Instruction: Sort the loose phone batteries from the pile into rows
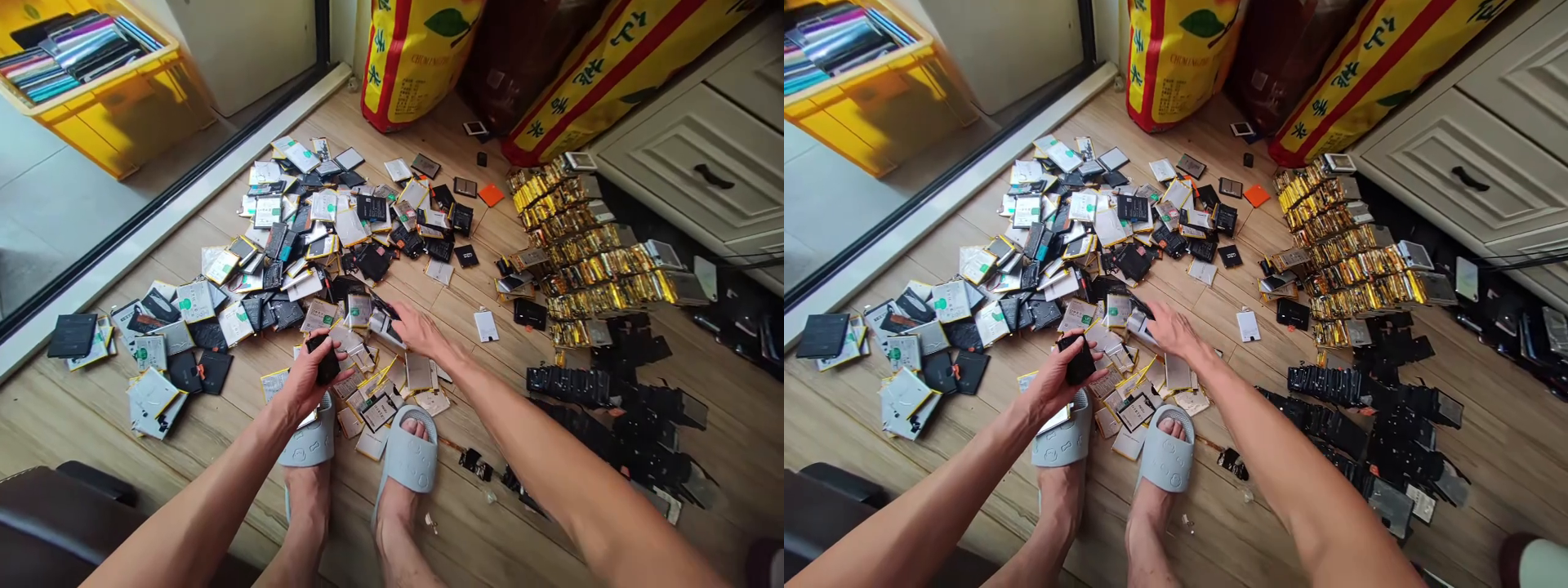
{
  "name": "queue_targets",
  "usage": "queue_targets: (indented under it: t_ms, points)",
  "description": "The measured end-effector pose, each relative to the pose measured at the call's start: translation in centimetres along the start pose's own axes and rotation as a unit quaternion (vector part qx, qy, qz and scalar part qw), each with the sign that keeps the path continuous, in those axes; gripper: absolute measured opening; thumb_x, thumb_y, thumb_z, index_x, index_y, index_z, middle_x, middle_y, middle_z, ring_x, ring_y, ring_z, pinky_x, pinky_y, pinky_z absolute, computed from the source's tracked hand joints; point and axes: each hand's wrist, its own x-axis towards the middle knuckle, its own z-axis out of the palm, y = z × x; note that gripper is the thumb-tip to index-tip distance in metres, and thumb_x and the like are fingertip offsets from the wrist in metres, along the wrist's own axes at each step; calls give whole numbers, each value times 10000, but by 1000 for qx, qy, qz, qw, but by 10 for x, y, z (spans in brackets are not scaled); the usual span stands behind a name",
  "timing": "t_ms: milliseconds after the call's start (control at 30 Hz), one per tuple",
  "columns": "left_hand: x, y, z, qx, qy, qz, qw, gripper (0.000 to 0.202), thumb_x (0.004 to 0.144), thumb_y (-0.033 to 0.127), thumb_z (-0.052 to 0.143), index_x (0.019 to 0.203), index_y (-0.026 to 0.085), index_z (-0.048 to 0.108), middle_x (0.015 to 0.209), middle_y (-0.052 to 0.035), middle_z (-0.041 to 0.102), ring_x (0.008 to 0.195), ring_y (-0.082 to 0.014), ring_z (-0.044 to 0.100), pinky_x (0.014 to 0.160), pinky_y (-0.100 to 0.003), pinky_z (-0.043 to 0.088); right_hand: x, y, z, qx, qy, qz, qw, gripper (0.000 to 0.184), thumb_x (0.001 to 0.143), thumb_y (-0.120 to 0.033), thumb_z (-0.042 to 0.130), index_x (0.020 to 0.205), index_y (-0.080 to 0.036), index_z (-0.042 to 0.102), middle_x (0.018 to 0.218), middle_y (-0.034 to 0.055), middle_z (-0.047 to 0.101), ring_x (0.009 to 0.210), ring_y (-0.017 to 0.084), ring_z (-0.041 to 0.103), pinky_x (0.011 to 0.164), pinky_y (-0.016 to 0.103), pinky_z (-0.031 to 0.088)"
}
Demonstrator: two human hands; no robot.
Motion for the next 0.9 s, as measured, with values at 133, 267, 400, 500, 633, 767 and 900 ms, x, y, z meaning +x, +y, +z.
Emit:
queue_targets:
  t_ms: [133, 267, 400, 500, 633, 767, 900]
  points:
    - [-2, -8, 1, 31, 4, -19, 999, 434, 796, 261, 822, 1149, 269, 571, 958, -12, 670, 772, -185, 714, 680, -394, 658, -63, -4, 23, 49, -18, -26, 998, 587, 924, -146, 439, 1510, -150, 466, 1485, 152, 555, 1340, 263, 553, 1153, 433, 449]
    - [-6, -16, 3, 76, 9, -31, 997, 446, 806, 249, 799, 1175, 264, 550, 899, -14, 667, 710, -179, 698, 627, -365, 645, -111, -20, 53, 65, -1, -37, 997, 678, 783, -74, 547, 1455, -148, 496, 1554, 170, 418, 1432, 283, 451, 1207, 454, 396]
    - [-8, -19, 4, 100, 10, -25, 995, 451, 798, 218, 783, 1171, 264, 534, 915, -19, 669, 700, -178, 693, 618, -371, 645, -117, -34, 67, 80, 20, 11, 997, 767, 795, -207, 715, 1507, -191, 430, 1567, 158, 399, 1415, 309, 452, 1180, 492, 419]
    - [-9, -19, 6, 117, 12, -10, 993, 483, 778, 197, 792, 1181, 257, 533, 951, -34, 678, 713, -177, 695, 609, -348, 640, -105, -45, 67, 33, 53, 44, 997, 758, 825, -285, 757, 1511, -193, 449, 1450, 155, 530, 1304, 326, 519, 1097, 510, 466]
    - [-12, -20, 9, 133, 9, 9, 991, 524, 746, 197, 828, 1181, 256, 542, 978, -41, 683, 711, -174, 691, 597, -332, 634, -97, -51, 64, -4, 73, 59, 996, 553, 868, -301, 712, 1386, -149, 594, 1325, 177, 631, 1189, 317, 596, 1029, 448, 495]
    - [-15, -24, 11, 129, 10, 21, 991, 549, 736, 199, 844, 1199, 249, 554, 970, -36, 684, 704, -172, 694, 602, -323, 630, -105, -35, 55, 129, 75, 150, 977, 249, 1018, -299, 499, 1098, -199, 713, 1059, 115, 763, 986, 239, 723, 891, 343, 547]
    - [-21, -30, 20, 96, -23, 43, 994, 607, 734, 252, 872, 1256, 242, 563, 1022, -38, 685, 746, -172, 703, 657, -323, 631, -120, -33, 46, 366, 95, 221, 899, 353, 1062, -410, 424, 1068, -186, 696, 858, 79, 780, 788, 215, 763, 732, 311, 598]
